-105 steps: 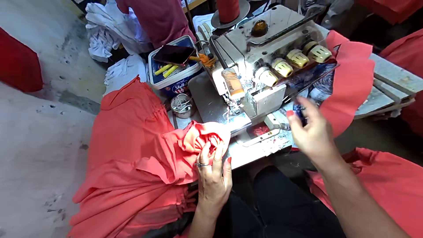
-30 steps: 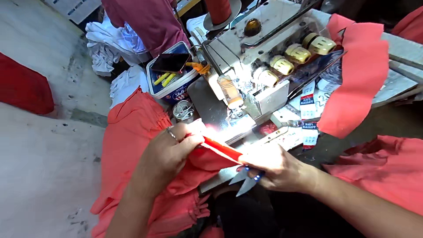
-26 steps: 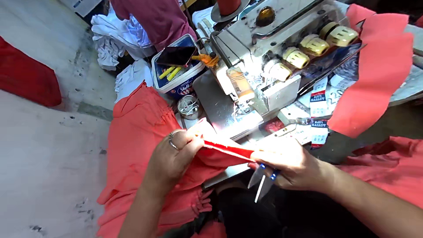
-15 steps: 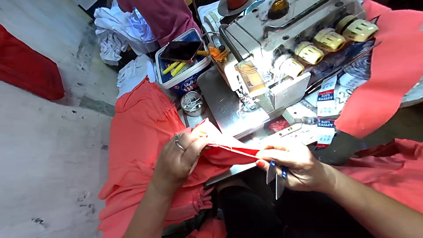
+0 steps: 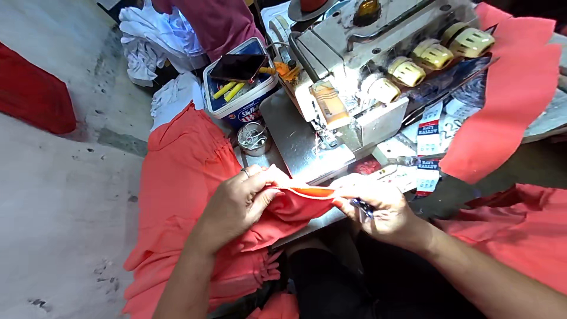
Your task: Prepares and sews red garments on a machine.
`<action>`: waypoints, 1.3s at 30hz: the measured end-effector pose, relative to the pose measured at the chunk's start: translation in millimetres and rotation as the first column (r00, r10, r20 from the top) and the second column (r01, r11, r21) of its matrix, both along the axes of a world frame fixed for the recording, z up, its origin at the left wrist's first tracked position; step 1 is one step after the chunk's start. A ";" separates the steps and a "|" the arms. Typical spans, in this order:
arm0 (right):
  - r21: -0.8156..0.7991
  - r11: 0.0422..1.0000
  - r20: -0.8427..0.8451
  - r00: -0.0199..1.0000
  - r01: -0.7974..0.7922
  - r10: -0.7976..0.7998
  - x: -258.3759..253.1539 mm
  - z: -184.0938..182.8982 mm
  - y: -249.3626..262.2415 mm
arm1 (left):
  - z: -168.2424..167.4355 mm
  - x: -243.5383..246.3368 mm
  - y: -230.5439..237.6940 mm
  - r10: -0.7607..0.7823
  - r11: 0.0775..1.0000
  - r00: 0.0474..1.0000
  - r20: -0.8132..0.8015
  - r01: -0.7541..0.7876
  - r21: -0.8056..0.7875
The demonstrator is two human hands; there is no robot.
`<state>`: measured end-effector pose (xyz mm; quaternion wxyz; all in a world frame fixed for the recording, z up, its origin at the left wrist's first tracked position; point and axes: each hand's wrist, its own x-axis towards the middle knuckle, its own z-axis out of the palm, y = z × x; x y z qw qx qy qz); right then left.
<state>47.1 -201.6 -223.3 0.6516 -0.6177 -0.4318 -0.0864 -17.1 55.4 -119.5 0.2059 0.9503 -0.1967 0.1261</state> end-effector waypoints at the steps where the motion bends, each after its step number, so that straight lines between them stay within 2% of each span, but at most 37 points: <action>1: -0.004 0.999 -0.035 0.999 0.034 -0.034 -0.8 1.8 1.4 | 0.3 2.5 1.4 0.004 0.999 0.999 -0.050 -0.006 -0.040; 4: -0.029 0.988 -0.066 0.986 0.150 -0.151 1.1 3.3 6.6 | -0.9 10.6 6.5 0.032 0.987 0.983 -0.182 -0.060 -0.150; 6: -0.041 0.984 -0.081 0.981 0.172 -0.175 3.4 4.2 9.8 | -5.0 12.8 7.4 0.124 0.985 0.971 -0.202 -0.145 -0.093; 9: -0.061 0.979 -0.060 0.979 0.193 -0.196 5.9 4.8 14.7 | -8.1 9.3 -6.4 0.305 0.944 0.949 -0.074 -0.291 0.155; 11: -0.074 0.977 -0.006 0.979 0.202 -0.203 6.3 8.9 15.8 | -4.6 5.6 -26.9 0.331 0.921 0.941 0.072 -0.338 0.195; 12: -0.078 0.978 0.020 0.981 0.193 -0.192 6.3 11.9 15.5 | -0.1 3.6 -39.9 0.312 0.932 0.945 0.094 -0.324 0.162; 14: -0.068 0.985 0.065 0.986 0.157 -0.152 6.1 17.7 15.0 | 3.7 1.7 -61.5 0.184 0.980 0.981 0.060 -0.188 0.067; 16: -0.064 0.989 0.116 0.986 0.130 -0.122 5.9 23.7 14.8 | -6.9 5.5 -66.2 0.048 0.993 0.992 0.120 -0.060 0.102; 19: -0.045 0.990 0.147 0.981 0.135 -0.127 7.6 32.4 17.0 | -5.4 11.3 -62.7 -0.015 0.995 0.991 0.129 0.002 0.101; 21: -0.037 0.977 0.160 0.966 0.210 -0.201 11.8 36.9 19.1 | 4.4 16.4 -58.4 -0.015 0.999 0.996 0.084 0.011 0.049; 24: -0.093 0.919 0.190 0.912 0.384 -0.362 23.4 35.3 19.8 | 23.6 29.1 -43.0 0.079 0.996 0.996 -0.031 -0.081 -0.047; 27: -0.168 0.857 0.210 0.867 0.487 -0.452 28.1 19.5 20.1 | 40.7 50.4 -22.0 0.144 0.963 0.989 -0.023 -0.145 -0.226; 32: -0.129 0.858 0.258 0.852 0.498 -0.456 27.7 2.7 17.0 | 55.3 77.8 -14.6 0.152 0.855 0.987 -0.051 -0.158 -0.494; 39: -0.075 0.881 0.248 0.865 0.466 -0.437 29.8 -4.7 17.2 | 54.7 86.3 -19.9 0.049 0.792 0.996 -0.075 -0.084 -0.605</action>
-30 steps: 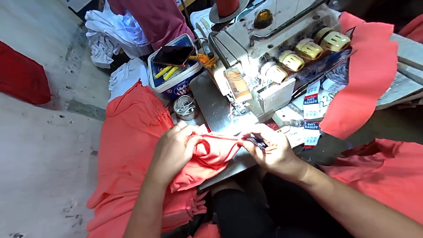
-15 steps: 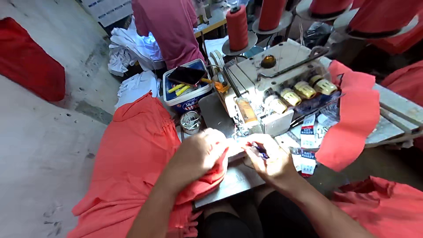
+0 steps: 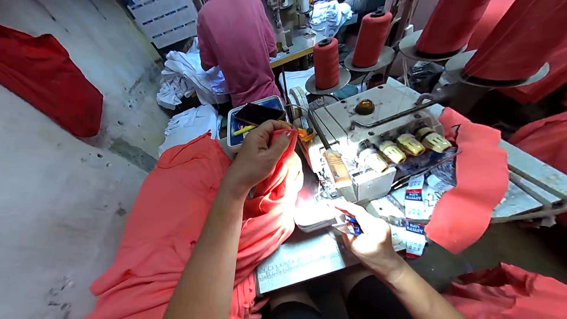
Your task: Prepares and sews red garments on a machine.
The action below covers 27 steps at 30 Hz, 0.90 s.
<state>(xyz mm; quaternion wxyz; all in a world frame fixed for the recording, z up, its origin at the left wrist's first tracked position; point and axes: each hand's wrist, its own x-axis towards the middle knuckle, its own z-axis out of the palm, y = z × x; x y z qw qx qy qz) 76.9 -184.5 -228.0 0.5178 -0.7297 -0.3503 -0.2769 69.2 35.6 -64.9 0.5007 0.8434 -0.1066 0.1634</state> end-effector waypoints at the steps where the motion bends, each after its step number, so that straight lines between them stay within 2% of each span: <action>1: 0.008 1.000 -0.003 1.000 -0.002 0.002 -0.2 -1.1 0.1 | -0.2 1.0 -0.5 -0.007 1.000 1.000 -0.003 0.007 -0.009; 4: 0.021 1.000 -0.001 1.000 0.005 -0.005 -0.5 -4.5 0.5 | -4.4 4.4 -5.1 -0.014 1.000 0.999 -0.039 0.015 0.025; 7: 0.022 1.000 0.011 1.000 0.003 -0.003 0.3 -4.7 -0.1 | -15.0 -7.0 -13.8 -0.066 0.969 0.996 -0.068 0.080 0.232; 9: -0.004 1.000 -0.041 0.999 -0.013 0.013 -1.5 3.0 -3.6 | -21.8 -28.3 -17.0 -0.103 0.950 0.995 -0.012 0.102 0.296; 11: -0.008 0.997 -0.168 0.983 -0.071 0.068 -6.1 16.2 -10.8 | -24.7 -55.0 -19.0 -0.146 0.957 0.988 0.054 0.128 0.259; 13: 0.079 0.977 -0.241 0.948 -0.196 0.210 -10.3 31.1 -15.6 | -26.9 -75.1 -22.2 -0.230 0.963 0.967 0.110 0.210 0.171; 15: 0.159 0.917 -0.199 0.898 -0.364 0.391 -14.1 45.2 -17.1 | -32.1 -85.2 -22.8 -0.277 0.960 0.948 0.160 0.267 0.080; 17: 0.139 0.875 -0.132 0.867 -0.463 0.480 -16.0 55.9 -15.8 | -36.4 -89.0 -21.0 -0.246 0.969 0.948 0.202 0.235 0.079; 21: 0.035 0.847 -0.073 0.844 -0.531 0.532 -14.6 65.9 -16.9 | -35.8 -83.5 -22.3 -0.255 0.955 0.941 0.220 0.210 0.208; 23: -0.024 0.867 -0.075 0.866 -0.498 0.495 -13.1 61.5 -20.9 | -34.6 -81.3 -24.3 -0.260 0.936 0.944 0.203 0.195 0.294; 25: -0.048 0.897 -0.072 0.897 -0.440 0.436 -13.4 55.4 -25.4 | -34.7 -80.7 -20.9 -0.241 0.873 0.958 0.157 0.143 0.467; 27: -0.004 0.906 -0.117 0.900 -0.424 0.421 -16.8 53.3 -33.3 | -35.5 -81.9 -9.4 -0.248 0.782 0.965 0.085 0.148 0.605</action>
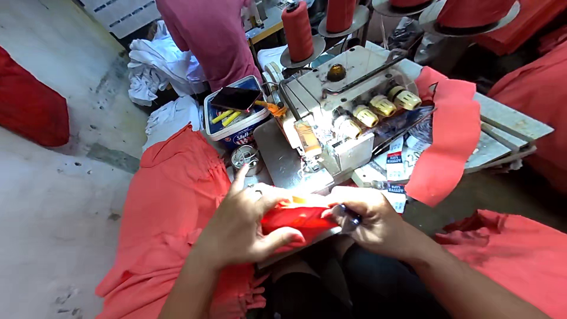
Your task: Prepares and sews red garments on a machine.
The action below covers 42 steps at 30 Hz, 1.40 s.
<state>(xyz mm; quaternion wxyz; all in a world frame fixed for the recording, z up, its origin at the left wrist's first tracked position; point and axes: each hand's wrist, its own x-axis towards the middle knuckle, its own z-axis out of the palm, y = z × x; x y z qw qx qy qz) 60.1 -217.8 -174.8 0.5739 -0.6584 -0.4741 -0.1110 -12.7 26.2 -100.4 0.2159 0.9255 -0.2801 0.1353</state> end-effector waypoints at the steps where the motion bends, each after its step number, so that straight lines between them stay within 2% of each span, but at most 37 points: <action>1: 0.021 1.000 -0.051 0.998 -0.021 0.022 -2.9 0.6 -5.6 | 2.1 -2.4 7.9 -0.031 0.999 0.998 -0.056 0.031 0.004; 3: 0.051 0.992 -0.153 0.981 -0.116 0.122 -12.8 2.8 -17.0 | 19.0 -10.0 25.2 -0.219 0.970 0.946 -0.237 0.184 -0.161; 4: 0.064 0.982 -0.216 0.958 -0.177 0.187 -20.8 1.9 -19.8 | 29.9 -12.2 30.2 -0.340 0.921 0.881 -0.329 0.242 -0.304; 5: 0.076 0.968 -0.305 0.919 -0.239 0.251 -30.8 -1.2 -19.7 | 39.6 -11.9 32.3 -0.390 0.895 0.825 -0.409 0.237 -0.377; 6: 0.081 0.957 -0.413 0.865 -0.277 0.285 -41.4 -6.1 -16.9 | 45.9 -8.9 32.4 -0.320 0.926 0.823 -0.470 0.165 -0.340; 8: 0.038 0.968 -0.636 0.740 -0.249 0.216 -56.3 -18.0 -3.4 | 43.2 11.1 24.7 0.056 0.992 0.829 -0.556 -0.107 -0.061; 10: -0.066 0.991 -0.747 0.664 -0.118 0.029 -58.1 -30.3 13.4 | 27.0 45.8 5.3 0.389 0.919 0.676 -0.626 -0.327 0.218; 12: -0.132 0.987 -0.701 0.695 0.094 -0.160 -51.3 -38.8 26.7 | 9.9 77.8 -13.8 0.559 0.827 0.578 -0.595 -0.436 0.354; 13: -0.144 0.971 -0.662 0.711 0.192 -0.239 -46.9 -39.6 30.9 | 3.8 87.7 -20.7 0.596 0.799 0.571 -0.565 -0.487 0.353; 15: -0.110 0.937 -0.616 0.717 0.331 -0.326 -36.9 -38.1 35.7 | -1.1 95.5 -30.8 0.603 0.789 0.627 -0.493 -0.560 0.253; 17: 0.001 0.916 -0.628 0.713 0.402 -0.312 -29.3 -38.5 39.0 | -4.7 95.0 -37.7 0.593 0.787 0.672 -0.444 -0.601 0.142; 19: 0.100 0.889 -0.636 0.716 0.447 -0.289 -23.5 -40.4 42.9 | -6.7 96.1 -43.8 0.613 0.758 0.660 -0.435 -0.646 0.088; 24: 0.229 0.827 -0.579 0.755 0.514 -0.309 -20.6 -50.1 52.3 | -21.4 107.7 -50.6 0.693 0.705 0.634 -0.344 -0.697 0.135; 27: 0.274 0.808 -0.557 0.771 0.522 -0.309 -20.6 -58.6 57.3 | -33.6 94.8 -50.3 0.716 0.687 0.659 -0.232 -0.724 0.067; 29: 0.257 0.848 -0.645 0.736 0.464 -0.207 -21.3 -57.6 51.2 | -42.1 87.4 -33.2 0.718 0.667 0.647 -0.258 -0.745 -0.013; 31: 0.244 0.905 -0.781 0.624 0.349 -0.030 -19.3 -52.2 37.9 | -48.2 61.4 -11.0 0.663 0.671 0.615 -0.427 -0.741 -0.023; 32: 0.251 0.927 -0.812 0.582 0.280 0.044 -17.6 -52.2 31.1 | -49.1 41.3 -2.0 0.595 0.720 0.592 -0.543 -0.693 0.033; 34: 0.245 0.953 -0.801 0.591 0.179 0.095 -16.6 -57.1 19.9 | -47.8 3.8 8.3 0.463 0.841 0.530 -0.710 -0.516 0.163; 35: 0.224 0.960 -0.786 0.614 0.170 0.074 -17.3 -58.4 17.4 | -42.6 -9.4 10.4 0.458 0.867 0.515 -0.724 -0.437 0.238; 36: 0.199 0.962 -0.765 0.643 0.187 0.034 -18.5 -59.4 16.7 | -33.8 -20.7 11.2 0.495 0.860 0.537 -0.683 -0.413 0.298; 37: 0.174 0.962 -0.737 0.676 0.209 -0.013 -19.6 -59.9 16.6 | -23.7 -31.3 10.8 0.551 0.831 0.603 -0.577 -0.457 0.317; 38: 0.151 0.961 -0.708 0.704 0.231 -0.058 -20.1 -60.1 16.9 | -16.0 -38.3 10.6 0.616 0.787 0.663 -0.424 -0.544 0.293; 39: 0.126 0.959 -0.691 0.716 0.253 -0.098 -20.4 -60.4 17.4 | -13.0 -39.4 10.9 0.684 0.729 0.670 -0.288 -0.634 0.258; 40: 0.095 0.959 -0.691 0.711 0.268 -0.130 -21.5 -60.5 18.0 | -14.5 -36.2 10.3 0.744 0.668 0.636 -0.205 -0.699 0.256; 42: 0.045 0.964 -0.712 0.686 0.262 -0.153 -23.8 -58.5 20.0 | -24.5 -26.9 -1.5 0.813 0.579 0.564 -0.148 -0.752 0.317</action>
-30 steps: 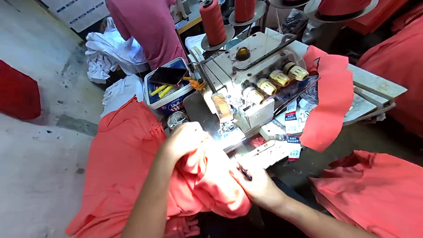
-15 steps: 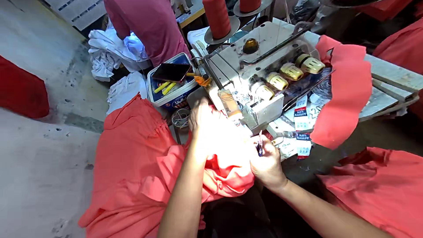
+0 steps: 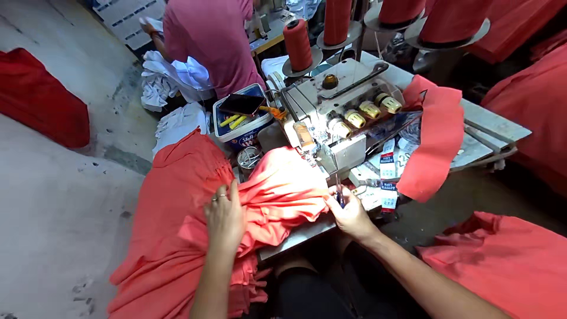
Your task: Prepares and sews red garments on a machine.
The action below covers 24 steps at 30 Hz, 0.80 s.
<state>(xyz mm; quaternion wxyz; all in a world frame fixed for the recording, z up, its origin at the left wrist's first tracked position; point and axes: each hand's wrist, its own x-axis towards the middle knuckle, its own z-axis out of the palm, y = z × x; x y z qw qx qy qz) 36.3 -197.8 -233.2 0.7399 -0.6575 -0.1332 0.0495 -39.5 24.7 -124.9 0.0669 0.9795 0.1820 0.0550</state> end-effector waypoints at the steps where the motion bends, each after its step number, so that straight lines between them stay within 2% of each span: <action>1: -0.008 1.000 -0.009 1.000 0.001 -0.001 1.5 0.6 1.0 | -7.4 3.7 -11.6 -0.024 0.999 0.997 0.076 0.021 0.043; 4: -0.047 0.999 -0.018 1.000 0.011 -0.012 4.7 1.7 1.2 | -24.7 15.0 -54.6 -0.222 0.975 0.885 0.409 0.204 0.088; 6: -0.075 0.997 -0.019 1.000 0.012 -0.014 5.0 1.5 0.8 | -33.0 26.0 -74.8 -0.333 0.935 0.802 0.495 0.347 0.066; 8: -0.100 0.995 -0.004 1.000 0.013 -0.013 6.4 0.9 1.0 | -42.9 40.6 -81.1 -0.370 0.909 0.780 0.505 0.415 0.025; 10: -0.106 0.994 -0.002 1.000 0.016 -0.016 6.3 2.0 0.7 | -53.9 51.3 -79.4 -0.382 0.893 0.801 0.461 0.448 -0.038; 12: -0.095 0.995 0.012 1.000 0.021 -0.020 4.3 4.6 -0.9 | -58.8 56.7 -78.0 -0.398 0.884 0.791 0.465 0.466 -0.036; 17: -0.057 0.997 0.043 0.998 0.047 -0.044 -5.1 8.4 -2.0 | -55.9 52.6 -79.7 -0.391 0.895 0.823 0.412 0.444 -0.038; 24: -0.034 0.998 0.014 0.998 0.057 -0.056 -4.1 9.7 -2.2 | -58.2 50.8 -83.8 -0.386 0.904 0.823 0.416 0.428 -0.008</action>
